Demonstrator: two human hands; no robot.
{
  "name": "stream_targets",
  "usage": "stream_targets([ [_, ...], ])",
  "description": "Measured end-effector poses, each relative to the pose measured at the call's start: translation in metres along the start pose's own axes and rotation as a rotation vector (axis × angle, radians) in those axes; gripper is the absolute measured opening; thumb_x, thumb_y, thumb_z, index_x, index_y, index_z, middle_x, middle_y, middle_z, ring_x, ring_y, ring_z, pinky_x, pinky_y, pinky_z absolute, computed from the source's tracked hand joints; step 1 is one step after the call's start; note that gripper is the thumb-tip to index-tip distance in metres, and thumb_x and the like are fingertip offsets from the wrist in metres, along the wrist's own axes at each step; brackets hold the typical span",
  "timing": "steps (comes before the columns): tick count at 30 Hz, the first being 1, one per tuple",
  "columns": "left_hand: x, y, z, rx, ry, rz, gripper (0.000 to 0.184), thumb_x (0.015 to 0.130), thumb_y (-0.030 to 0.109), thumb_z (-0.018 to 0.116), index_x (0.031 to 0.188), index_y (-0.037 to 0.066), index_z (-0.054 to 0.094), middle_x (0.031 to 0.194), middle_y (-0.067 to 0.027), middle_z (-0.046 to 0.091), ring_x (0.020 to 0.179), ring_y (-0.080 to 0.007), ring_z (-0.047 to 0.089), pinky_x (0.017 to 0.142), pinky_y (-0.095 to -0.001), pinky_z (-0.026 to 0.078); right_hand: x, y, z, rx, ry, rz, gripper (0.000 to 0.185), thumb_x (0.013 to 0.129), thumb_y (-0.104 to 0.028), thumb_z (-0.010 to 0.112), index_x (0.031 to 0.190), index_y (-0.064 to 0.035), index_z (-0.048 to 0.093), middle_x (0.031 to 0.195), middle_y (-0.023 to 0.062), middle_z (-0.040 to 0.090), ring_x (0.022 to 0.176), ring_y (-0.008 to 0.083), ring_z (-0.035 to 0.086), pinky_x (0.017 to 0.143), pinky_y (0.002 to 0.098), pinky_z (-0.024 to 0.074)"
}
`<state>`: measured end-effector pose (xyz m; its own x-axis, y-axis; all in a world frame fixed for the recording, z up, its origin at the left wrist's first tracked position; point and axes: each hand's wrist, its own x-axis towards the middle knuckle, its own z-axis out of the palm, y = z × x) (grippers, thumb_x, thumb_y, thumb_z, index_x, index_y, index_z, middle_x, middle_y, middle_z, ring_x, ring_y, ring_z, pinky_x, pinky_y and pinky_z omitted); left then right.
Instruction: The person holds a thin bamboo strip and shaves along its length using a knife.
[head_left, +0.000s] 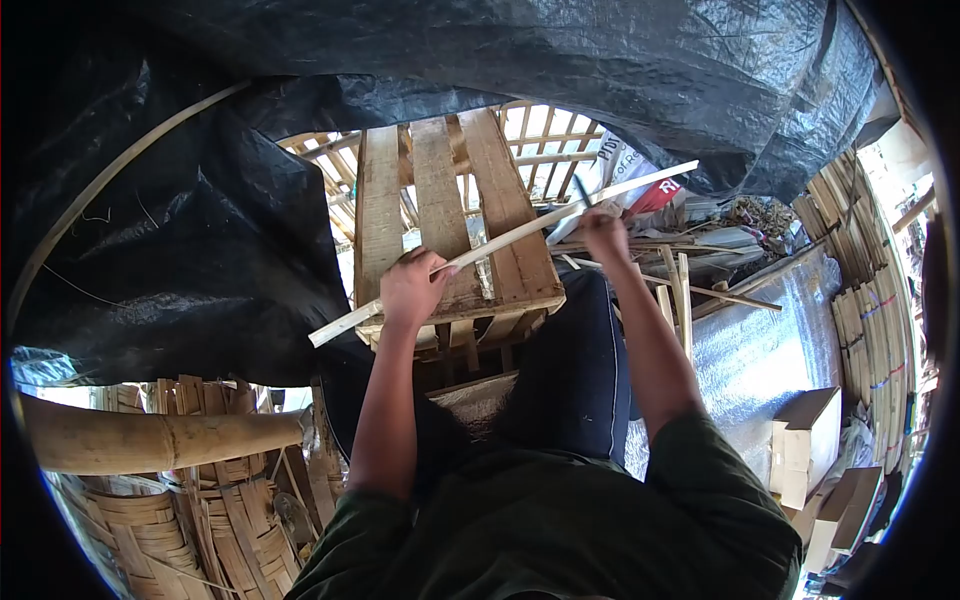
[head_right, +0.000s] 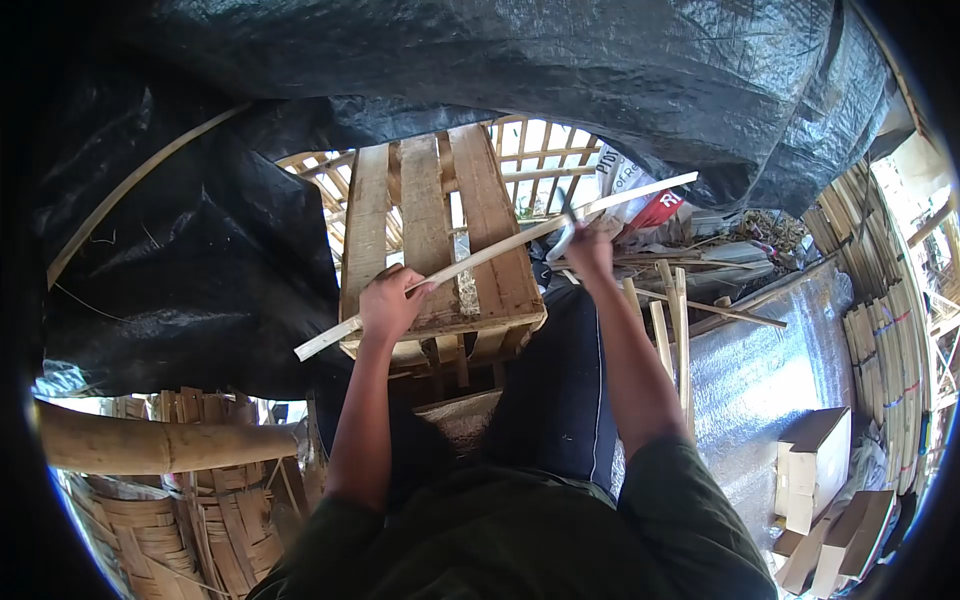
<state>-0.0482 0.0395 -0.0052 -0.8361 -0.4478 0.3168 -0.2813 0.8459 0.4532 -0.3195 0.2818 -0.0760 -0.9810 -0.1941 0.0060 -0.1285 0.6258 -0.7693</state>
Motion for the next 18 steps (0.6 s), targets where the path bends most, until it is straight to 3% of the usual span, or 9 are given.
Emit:
stream_targets([
  [1, 0.001, 0.0, 0.0, 0.008, 0.004, 0.015, 0.026, 0.081, 0.037, 0.077, 0.08, 0.012, 0.068, 0.076, -0.0038, 0.064, 0.071, -0.0274, 0.065, 0.062, -0.0403, 0.05, -0.013, -0.007, 0.011, 0.001, -0.094, -0.079, 0.043, 0.102, -0.036, 0.046, 0.09, 0.0006, 0.066, 0.066, 0.0147, 0.063, 0.056, 0.0278, 0.064, 0.052, 0.0399, 0.0476],
  [2, 0.001, 0.0, -0.001, 0.001, -0.007, 0.0, 0.027, 0.081, 0.037, 0.076, 0.081, 0.012, 0.067, 0.077, -0.0036, 0.065, 0.07, -0.0273, 0.066, 0.063, -0.0409, 0.05, -0.03, -0.036, 0.003, 0.031, -0.182, 0.111, 0.045, 0.102, -0.037, 0.046, 0.091, 0.0015, 0.066, 0.063, 0.016, 0.062, 0.048, 0.0283, 0.061, 0.049, 0.0411, 0.0473],
  [7, 0.001, -0.002, 0.003, 0.047, -0.004, 0.02, 0.027, 0.081, 0.037, 0.077, 0.08, 0.012, 0.066, 0.079, -0.0039, 0.066, 0.071, -0.027, 0.066, 0.063, -0.0406, 0.05, 0.007, -0.015, 0.0, 0.146, -0.053, 0.118, 0.046, 0.102, -0.038, 0.046, 0.092, 0.0012, 0.067, 0.067, 0.0187, 0.064, 0.052, 0.0304, 0.063, 0.053, 0.0436, 0.0506],
  [9, 0.0, -0.002, 0.004, 0.065, -0.01, 0.033, 0.028, 0.081, 0.037, 0.077, 0.08, 0.012, 0.066, 0.079, -0.0039, 0.066, 0.071, -0.0269, 0.066, 0.063, -0.0404, 0.05, 0.021, 0.034, 0.05, -0.266, 0.248, -0.659, 0.05, 0.103, -0.04, 0.043, 0.092, 0.0023, 0.067, 0.067, 0.0182, 0.065, 0.049, 0.0286, 0.063, 0.046, 0.039, 0.049],
  [10, 0.001, -0.004, 0.005, 0.044, -0.001, 0.031, 0.028, 0.081, 0.037, 0.077, 0.079, 0.011, 0.065, 0.079, -0.004, 0.067, 0.071, -0.0269, 0.066, 0.063, -0.0404, 0.051, 0.002, -0.016, 0.007, -0.257, -0.103, -0.274, 0.047, 0.101, -0.034, 0.044, 0.087, 0.0049, 0.067, 0.082, 0.032, 0.065, 0.081, 0.0516, 0.062, 0.082, 0.0529, 0.0496],
  [11, 0.002, -0.005, 0.006, 0.023, 0.01, 0.028, 0.028, 0.081, 0.036, 0.077, 0.079, 0.011, 0.065, 0.079, -0.0041, 0.067, 0.071, -0.0268, 0.066, 0.063, -0.0405, 0.051, 0.004, -0.036, -0.011, -0.09, -0.204, 0.003, 0.048, 0.102, -0.034, 0.043, 0.089, 0.0056, 0.067, 0.083, 0.0301, 0.066, 0.079, 0.0476, 0.065, 0.079, 0.0511, 0.0517],
  [13, 0.003, -0.005, 0.006, 0.028, 0.013, 0.032, 0.028, 0.081, 0.037, 0.077, 0.079, 0.011, 0.065, 0.079, -0.004, 0.067, 0.071, -0.0268, 0.067, 0.062, -0.0407, 0.051, -0.003, -0.052, -0.031, 0.135, -0.057, 0.142, 0.05, 0.102, -0.036, 0.041, 0.091, 0.0056, 0.067, 0.085, 0.0284, 0.068, 0.08, 0.0427, 0.067, 0.078, 0.0486, 0.0525],
  [14, 0.002, -0.005, 0.006, 0.036, 0.015, 0.035, 0.028, 0.081, 0.037, 0.077, 0.079, 0.011, 0.064, 0.079, -0.004, 0.067, 0.071, -0.0267, 0.067, 0.062, -0.0409, 0.051, -0.001, -0.039, -0.016, -0.24, -0.197, -0.139, 0.055, 0.103, -0.041, 0.04, 0.091, 0.0061, 0.066, 0.082, 0.0274, 0.068, 0.075, 0.0383, 0.069, 0.068, 0.0478, 0.0527],
  [18, 0.003, -0.005, 0.005, 0.037, 0.006, 0.035, 0.029, 0.081, 0.037, 0.077, 0.079, 0.011, 0.064, 0.078, -0.0041, 0.067, 0.071, -0.0267, 0.067, 0.062, -0.0411, 0.051, 0.011, -0.028, -0.005, -0.147, -0.332, -0.108, 0.051, 0.102, -0.041, 0.041, 0.097, 0.0024, 0.066, 0.08, 0.0262, 0.067, 0.058, 0.037, 0.066, 0.051, 0.0472, 0.0518],
])
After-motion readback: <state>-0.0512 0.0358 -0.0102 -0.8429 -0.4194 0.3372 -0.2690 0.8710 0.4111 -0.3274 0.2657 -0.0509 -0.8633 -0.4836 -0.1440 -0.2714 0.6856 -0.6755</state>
